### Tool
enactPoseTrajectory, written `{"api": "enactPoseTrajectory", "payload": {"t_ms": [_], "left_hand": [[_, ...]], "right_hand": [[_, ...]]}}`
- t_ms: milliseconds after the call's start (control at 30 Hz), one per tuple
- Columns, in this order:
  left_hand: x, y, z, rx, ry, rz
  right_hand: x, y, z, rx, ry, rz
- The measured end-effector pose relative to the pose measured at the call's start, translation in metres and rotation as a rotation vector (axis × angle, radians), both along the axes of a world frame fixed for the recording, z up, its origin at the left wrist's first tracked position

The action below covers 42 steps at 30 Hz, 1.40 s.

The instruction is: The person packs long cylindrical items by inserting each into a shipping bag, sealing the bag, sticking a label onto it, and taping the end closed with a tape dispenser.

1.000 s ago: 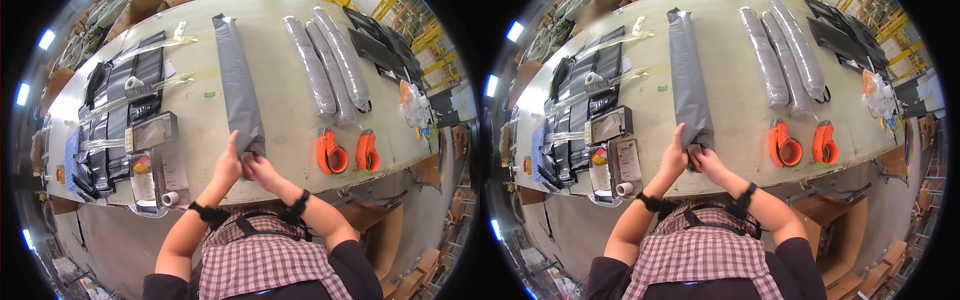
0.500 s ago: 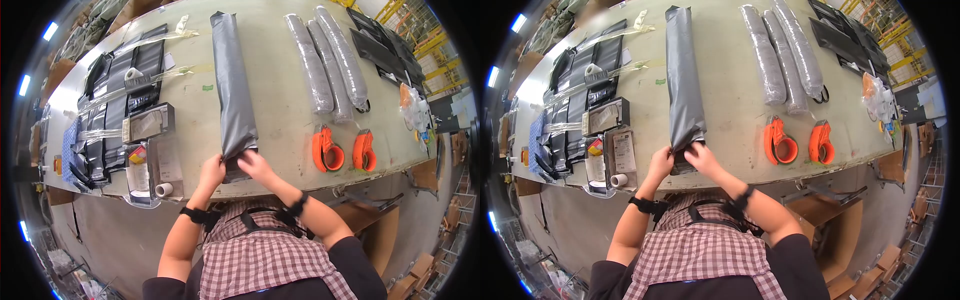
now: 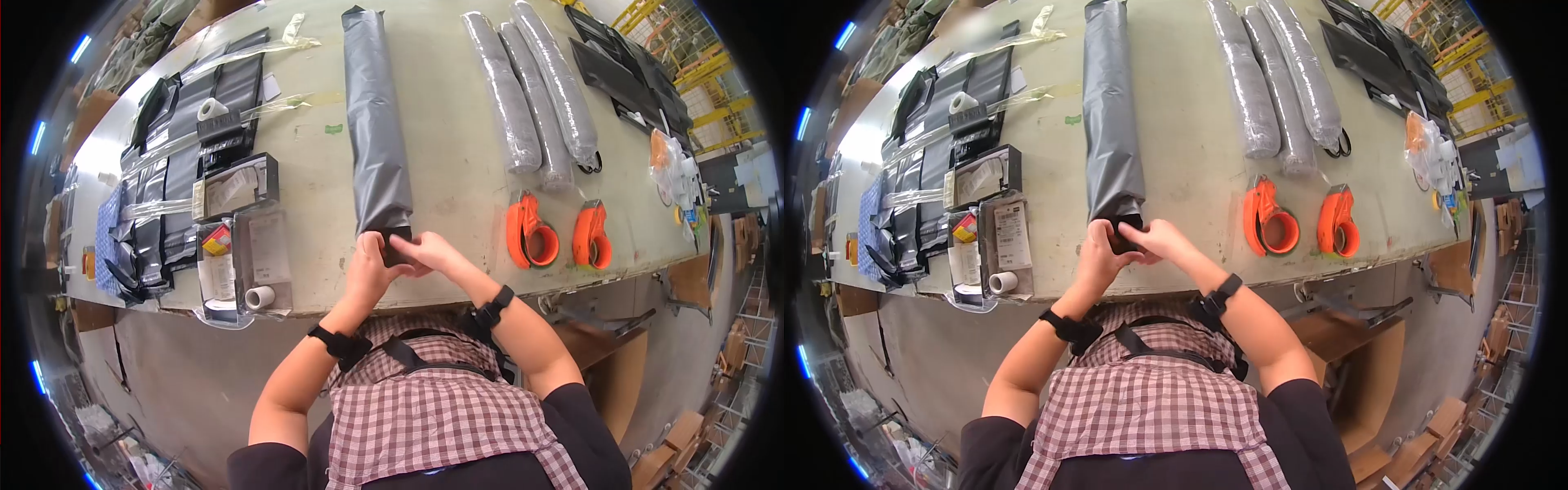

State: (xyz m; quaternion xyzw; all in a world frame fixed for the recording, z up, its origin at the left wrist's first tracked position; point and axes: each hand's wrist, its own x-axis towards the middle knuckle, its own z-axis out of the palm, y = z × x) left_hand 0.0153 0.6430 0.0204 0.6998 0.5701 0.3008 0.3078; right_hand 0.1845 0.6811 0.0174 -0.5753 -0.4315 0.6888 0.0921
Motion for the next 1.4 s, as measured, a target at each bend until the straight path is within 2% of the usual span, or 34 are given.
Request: {"api": "enactPoseTrajectory", "payload": {"t_ms": [67,100,200,300,333,367,500,600,700,833,867,900,933,967,1000,1033,1067,1100,1133,1167,1200,1267,1300,1333,1367,1400], "left_hand": [[0.003,-0.008,0.002,0.179,-0.018,-0.044],[0.0,-0.011,0.006,0.203,-0.071,-0.157],[-0.017,-0.013,-0.001,0.102,0.031,-0.486],[-0.011,-0.009,-0.008,-0.029,-0.165,-0.095],[-0.007,-0.007,-0.011,-0.092,-0.241,0.039],[-0.001,-0.005,-0.013,0.046,-0.167,0.032],[0.015,0.0,-0.01,0.102,-0.059,-0.112],[0.015,0.0,-0.009,0.163,-0.002,-0.13],[0.011,0.002,-0.01,0.293,0.11,-0.242],[0.0,0.002,-0.008,0.39,0.24,-0.555],[-0.013,-0.004,-0.008,0.224,0.183,-0.75],[-0.031,-0.022,0.005,0.371,0.157,-0.805],[-0.056,-0.045,0.009,0.284,0.132,-0.787],[-0.092,-0.066,0.013,0.254,0.109,-0.673],[-0.136,-0.102,-0.004,0.175,0.172,-0.476],[-0.187,-0.147,-0.011,-0.05,0.362,-0.386],[-0.234,-0.205,-0.029,-0.146,0.496,-0.308],[-0.278,-0.264,-0.041,-0.604,0.8,-0.473],[-0.292,-0.268,-0.038,-0.727,0.838,-0.591],[-0.3,-0.267,-0.036,-0.84,0.871,-0.704],[-0.285,-0.252,-0.011,-0.956,0.893,-0.816],[-0.232,-0.181,0.031,-1.155,0.68,-0.729],[-0.188,-0.131,0.059,-0.702,0.771,-0.515],[-0.154,-0.08,0.084,-0.326,0.393,-0.375],[-0.114,-0.038,0.104,-0.061,0.382,-0.283],[-0.078,0.004,0.125,0.097,0.327,-0.327]], "right_hand": [[-0.002,0.01,-0.011,-0.028,-0.104,-0.051],[0.0,0.012,-0.007,0.006,-0.091,0.011],[0.009,0.013,-0.002,0.171,-0.278,0.246],[0.029,-0.009,-0.019,-0.11,0.302,-0.034],[0.031,-0.014,-0.02,-0.137,0.33,-0.068],[0.033,-0.018,-0.02,-0.164,0.359,-0.101],[0.032,-0.02,-0.024,-0.333,0.546,-0.305],[0.023,-0.024,-0.013,-0.265,0.474,-0.377],[0.014,-0.026,-0.027,-0.172,0.265,-0.312],[0.001,-0.031,-0.026,-0.019,0.161,-0.419],[-0.002,-0.032,-0.022,0.015,0.142,-0.472],[-0.003,-0.032,-0.019,0.049,0.122,-0.526],[0.001,-0.032,-0.02,0.151,0.092,-0.464],[0.011,-0.03,-0.021,0.254,0.065,-0.395],[0.021,-0.029,-0.024,0.352,0.04,-0.323],[0.03,-0.03,-0.038,0.243,0.199,-0.326],[0.032,-0.029,-0.031,0.201,0.264,-0.388],[0.034,-0.027,-0.016,0.159,0.329,-0.447],[0.037,-0.026,-0.008,0.119,0.392,-0.501],[0.046,-0.025,-0.028,0.173,0.445,-0.468],[0.047,-0.019,-0.023,0.445,0.268,-0.335],[0.044,-0.016,-0.014,0.952,-0.087,-0.053],[0.043,-0.011,-0.019,1.125,-0.178,0.066],[0.041,-0.008,-0.024,1.215,-0.197,0.12],[0.04,-0.008,-0.028,1.301,-0.219,0.175],[0.039,-0.009,-0.031,1.385,-0.244,0.229]]}}
